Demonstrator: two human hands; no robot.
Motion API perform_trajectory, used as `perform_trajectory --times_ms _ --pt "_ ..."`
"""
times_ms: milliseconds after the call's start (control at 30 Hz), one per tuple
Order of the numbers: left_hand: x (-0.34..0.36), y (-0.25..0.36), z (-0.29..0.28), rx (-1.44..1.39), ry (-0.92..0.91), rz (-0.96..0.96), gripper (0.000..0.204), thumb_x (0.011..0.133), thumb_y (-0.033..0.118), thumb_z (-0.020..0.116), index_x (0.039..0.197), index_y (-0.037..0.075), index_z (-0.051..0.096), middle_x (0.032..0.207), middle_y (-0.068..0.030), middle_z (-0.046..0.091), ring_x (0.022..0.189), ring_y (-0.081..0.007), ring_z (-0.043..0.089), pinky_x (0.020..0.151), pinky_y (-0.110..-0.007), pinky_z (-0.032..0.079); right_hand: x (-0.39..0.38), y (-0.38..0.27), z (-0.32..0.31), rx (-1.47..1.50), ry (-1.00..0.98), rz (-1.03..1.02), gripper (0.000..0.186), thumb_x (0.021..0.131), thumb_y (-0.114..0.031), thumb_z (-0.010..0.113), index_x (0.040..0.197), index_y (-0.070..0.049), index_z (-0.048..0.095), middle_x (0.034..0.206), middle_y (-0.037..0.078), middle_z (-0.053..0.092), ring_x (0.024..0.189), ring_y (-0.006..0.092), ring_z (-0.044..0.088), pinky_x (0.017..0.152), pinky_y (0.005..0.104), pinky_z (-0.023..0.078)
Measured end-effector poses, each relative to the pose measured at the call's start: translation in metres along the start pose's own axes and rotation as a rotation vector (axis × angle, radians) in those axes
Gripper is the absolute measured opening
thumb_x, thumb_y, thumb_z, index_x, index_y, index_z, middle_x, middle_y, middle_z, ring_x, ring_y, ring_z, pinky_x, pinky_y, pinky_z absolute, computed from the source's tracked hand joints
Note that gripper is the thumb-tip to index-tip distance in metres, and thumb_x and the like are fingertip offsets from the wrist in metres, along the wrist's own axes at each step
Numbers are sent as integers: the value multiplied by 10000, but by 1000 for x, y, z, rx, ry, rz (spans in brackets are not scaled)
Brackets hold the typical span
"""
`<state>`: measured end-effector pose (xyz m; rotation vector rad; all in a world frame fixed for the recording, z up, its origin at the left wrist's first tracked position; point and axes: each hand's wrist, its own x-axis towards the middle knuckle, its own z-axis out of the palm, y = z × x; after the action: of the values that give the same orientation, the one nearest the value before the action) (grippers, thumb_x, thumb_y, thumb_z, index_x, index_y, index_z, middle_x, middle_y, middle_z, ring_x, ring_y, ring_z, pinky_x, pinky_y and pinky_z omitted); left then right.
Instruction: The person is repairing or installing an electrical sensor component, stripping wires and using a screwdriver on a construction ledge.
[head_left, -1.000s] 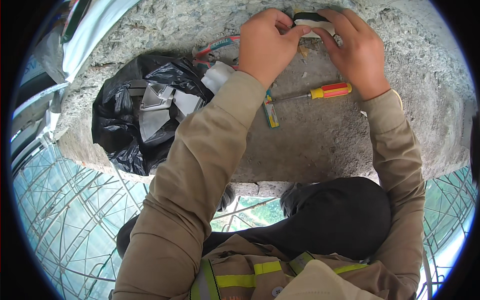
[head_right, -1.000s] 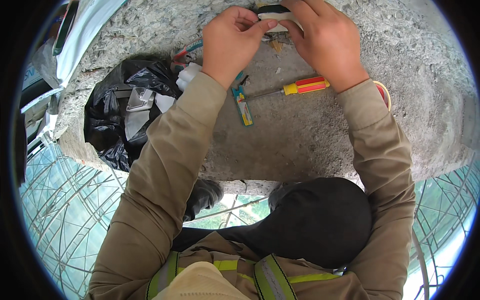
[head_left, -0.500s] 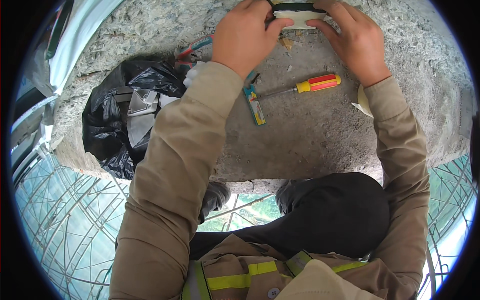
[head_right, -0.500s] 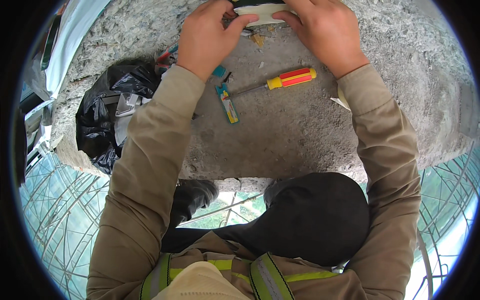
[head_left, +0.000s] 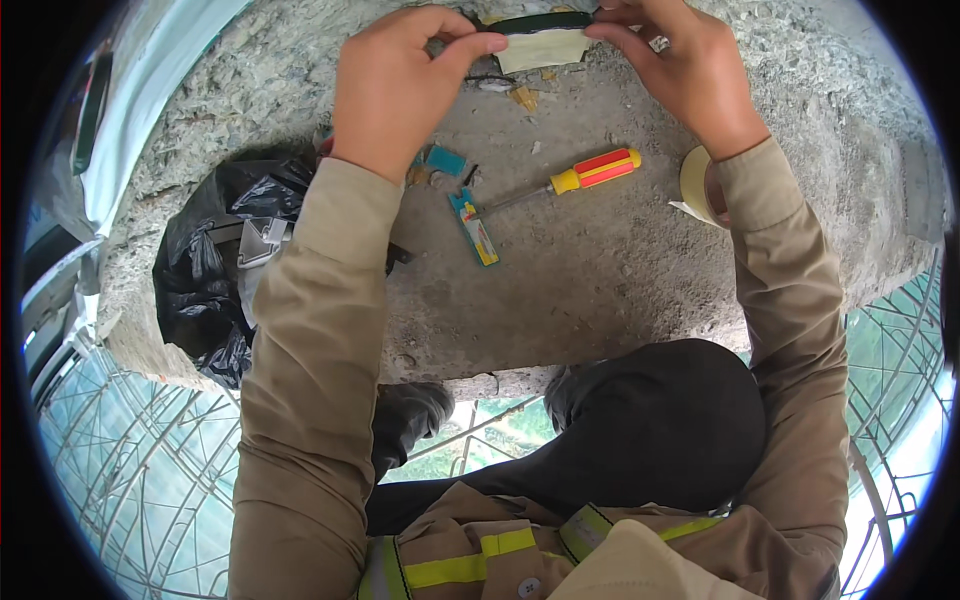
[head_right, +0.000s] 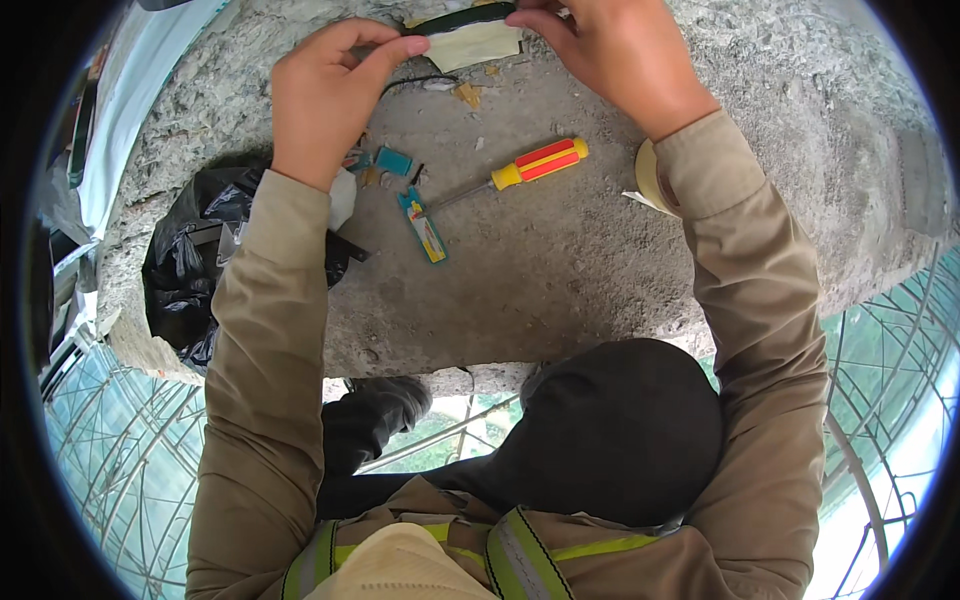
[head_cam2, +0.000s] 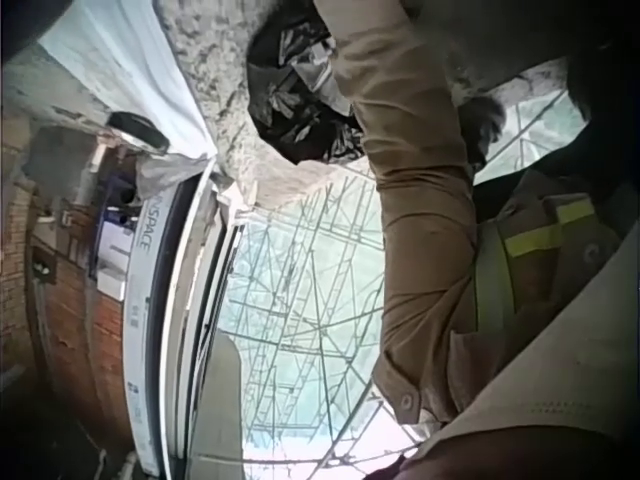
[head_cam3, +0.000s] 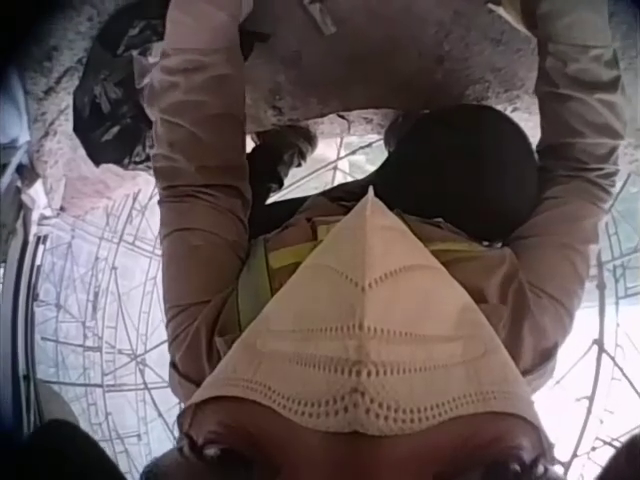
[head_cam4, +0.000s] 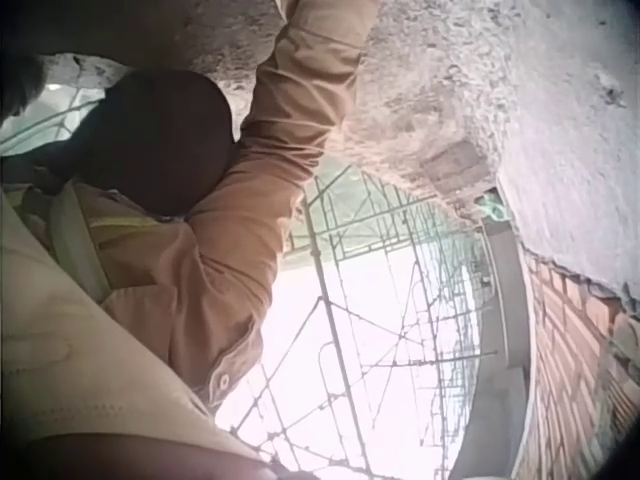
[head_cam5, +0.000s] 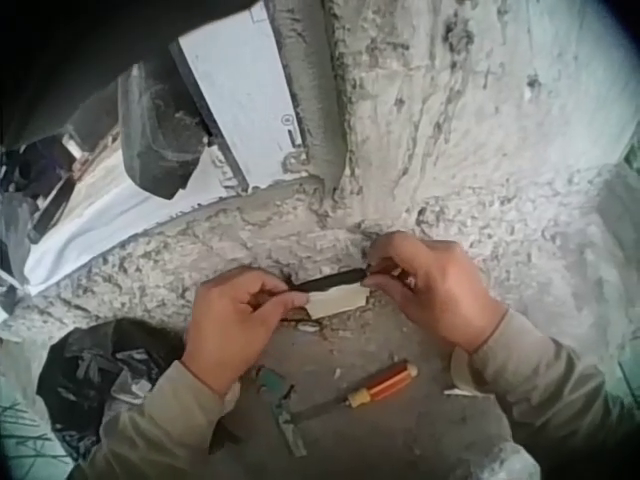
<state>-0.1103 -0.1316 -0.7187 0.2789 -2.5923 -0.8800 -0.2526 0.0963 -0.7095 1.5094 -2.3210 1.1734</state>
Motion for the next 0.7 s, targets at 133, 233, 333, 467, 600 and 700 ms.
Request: perform_trajectory --times_ms 133,233,333,467,600,700 --pt "-1 10 -4 150 37 127 231 872 233 859 977 46 773 797 -4 727 664 -49 619 578 -245 501 -1 -6 0 -65 9 2 187 880 -42 786 988 -43 634 831 160 693 706 322 717 628 377 556" --pt "-11 7 8 -150 127 -103 242 826 187 860 878 13 700 812 -88 735 657 -187 682 619 -316 544 -8 -35 8 24 27 401 227 885 23 754 1016 -38 578 830 143 688 722 255 715 653 344 550" --pt "-27 16 1 -104 107 -267 158 861 142 817 881 19 719 795 -65 735 665 -148 670 596 -292 520 -18 -41 19 508 176 579 310 884 89 703 1084 -40 503 854 112 681 788 185 704 694 310 539" --pt "-19 17 7 -223 -159 -286 126 904 135 760 910 16 719 767 -51 729 682 -123 668 616 -289 514 -12 -30 24 555 122 681 362 879 119 667 1109 -47 442 868 93 646 829 150 680 700 295 525" --pt "-5 3 6 -211 -299 -286 164 940 184 719 964 22 718 768 -50 738 674 -125 658 667 -299 519 -3 -40 28 439 78 706 340 875 115 659 1077 -43 436 872 138 626 831 181 683 683 324 523" --pt "-6 5 5 -64 -243 -177 180 939 195 719 1009 29 733 820 -57 759 672 -142 659 677 -307 522 -26 -22 43 76 107 338 323 877 112 640 1099 -24 448 892 178 628 872 232 705 684 381 530"
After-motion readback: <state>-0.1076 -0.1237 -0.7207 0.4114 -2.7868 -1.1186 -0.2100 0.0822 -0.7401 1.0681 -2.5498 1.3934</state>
